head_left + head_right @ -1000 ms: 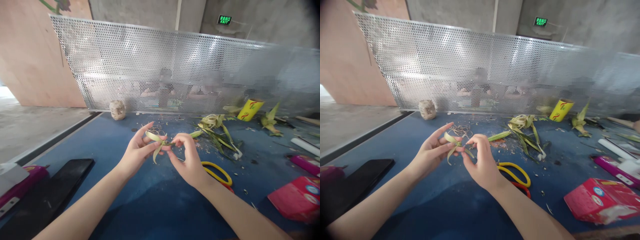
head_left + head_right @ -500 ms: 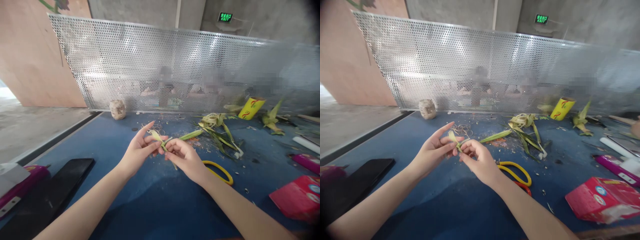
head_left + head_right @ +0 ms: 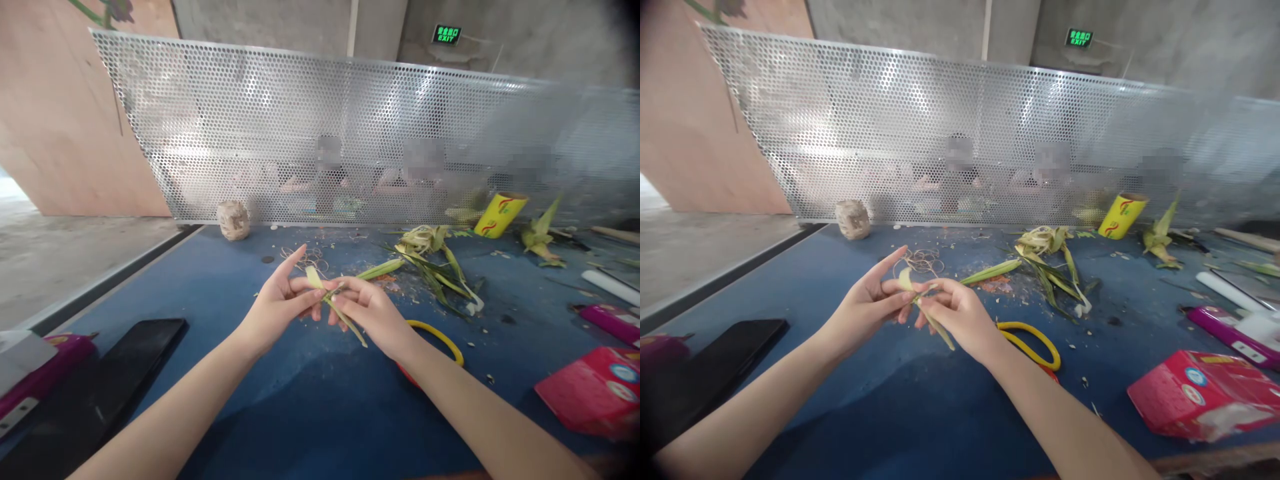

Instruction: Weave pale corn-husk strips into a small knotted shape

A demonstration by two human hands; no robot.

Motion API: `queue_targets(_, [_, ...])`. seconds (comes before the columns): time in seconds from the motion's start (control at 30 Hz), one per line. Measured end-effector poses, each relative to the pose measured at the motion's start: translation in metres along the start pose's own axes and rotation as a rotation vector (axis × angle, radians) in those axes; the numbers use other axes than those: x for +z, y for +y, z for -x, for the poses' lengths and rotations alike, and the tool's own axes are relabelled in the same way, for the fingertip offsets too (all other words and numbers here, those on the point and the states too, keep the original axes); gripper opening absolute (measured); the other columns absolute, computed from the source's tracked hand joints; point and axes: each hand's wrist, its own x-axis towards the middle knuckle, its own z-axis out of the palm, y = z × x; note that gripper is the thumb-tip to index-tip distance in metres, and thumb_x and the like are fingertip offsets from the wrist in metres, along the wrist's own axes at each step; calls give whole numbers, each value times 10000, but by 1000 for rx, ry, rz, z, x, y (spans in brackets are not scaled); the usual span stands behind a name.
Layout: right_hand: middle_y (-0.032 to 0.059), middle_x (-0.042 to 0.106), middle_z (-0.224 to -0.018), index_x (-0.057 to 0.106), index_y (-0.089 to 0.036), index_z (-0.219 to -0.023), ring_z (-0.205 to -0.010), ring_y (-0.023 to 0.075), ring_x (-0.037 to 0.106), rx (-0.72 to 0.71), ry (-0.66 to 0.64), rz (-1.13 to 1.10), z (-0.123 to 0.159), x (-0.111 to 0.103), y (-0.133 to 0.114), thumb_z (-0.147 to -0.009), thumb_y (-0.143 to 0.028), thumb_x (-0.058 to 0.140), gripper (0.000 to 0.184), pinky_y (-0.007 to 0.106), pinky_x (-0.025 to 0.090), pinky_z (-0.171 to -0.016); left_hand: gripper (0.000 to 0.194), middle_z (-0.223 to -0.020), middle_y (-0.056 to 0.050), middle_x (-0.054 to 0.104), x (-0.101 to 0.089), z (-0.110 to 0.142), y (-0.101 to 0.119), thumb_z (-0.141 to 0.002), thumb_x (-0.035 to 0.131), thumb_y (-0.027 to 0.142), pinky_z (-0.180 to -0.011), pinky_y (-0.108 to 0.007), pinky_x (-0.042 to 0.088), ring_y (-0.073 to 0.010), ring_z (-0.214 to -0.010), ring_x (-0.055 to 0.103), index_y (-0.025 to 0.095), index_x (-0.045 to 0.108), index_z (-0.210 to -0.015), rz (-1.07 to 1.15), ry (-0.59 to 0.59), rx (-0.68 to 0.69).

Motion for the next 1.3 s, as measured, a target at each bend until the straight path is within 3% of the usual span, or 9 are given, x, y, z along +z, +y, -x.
queue_targets(0.23, [-46,594,-564,555,-190,-848,-503,87,540,0,5,28,0,-1,2,-780,-292,618,138,212,393,-492,886,-888,-64,725,4,2,1,-771,645,129,-473,-248,475,-104,-452,592,243,79,-1443,-28,-69,-11])
queue_targets(0.4, [-42,612,-573,561,-189,-787,-505,83,561,-12,-7,43,-1,-1,1,-768,-262,628,101,201,409,-496,894,-1101,-110,671,3,2,3,-763,652,131,-471,-242,496,-86,-453,598,278,84,-1438,-32,-56,-13])
queue_targets(0.53, [-62,584,-519,573,-200,-866,-483,88,556,-11,-7,87,-1,1,2,-743,-242,644,148,197,408,-478,888,-956,-98,723,2,3,4,-743,673,139,-400,-213,475,-87,-392,572,227,127,-1437,-75,-67,18])
queue_targets(0.67, [-76,545,-486,530,-203,-767,-429,75,512,-7,23,104,0,3,3,-746,-243,622,102,188,388,-433,874,-866,-71,742,3,4,4,-737,686,181,-262,-145,357,-32,-274,442,242,165,-1436,-163,47,49])
queue_targets(0.93, [-96,509,-462,437,-216,-715,-386,64,465,20,-16,72,1,4,2,-745,-240,606,173,178,382,-400,1026,-857,-55,747,7,4,5,-713,709,202,-206,-133,319,-24,-225,402,276,-4,-1448,-177,170,60])
queue_targets(1.1, [-90,504,-469,456,-210,-720,-401,70,480,6,47,106,1,4,3,-743,-258,619,171,181,374,-407,1031,-951,-70,730,5,2,5,-720,699,155,-242,-128,328,-9,-257,429,313,-22,-1439,-114,97,42])
queue_targets(1.2, [-82,500,-493,498,-205,-762,-414,69,476,-45,163,162,2,1,1,-765,-292,606,139,187,376,-420,1006,-1093,-129,679,3,1,5,-727,691,135,-328,-162,417,-24,-317,506,294,0,-1441,-121,20,-19])
queue_targets(1.3, [-73,502,-524,519,-206,-794,-452,81,501,-96,215,263,2,-1,-1,-766,-287,610,125,202,400,-453,1010,-1030,-144,701,2,2,4,-726,694,136,-416,-217,488,-70,-355,564,235,-10,-1444,-164,-27,-71])
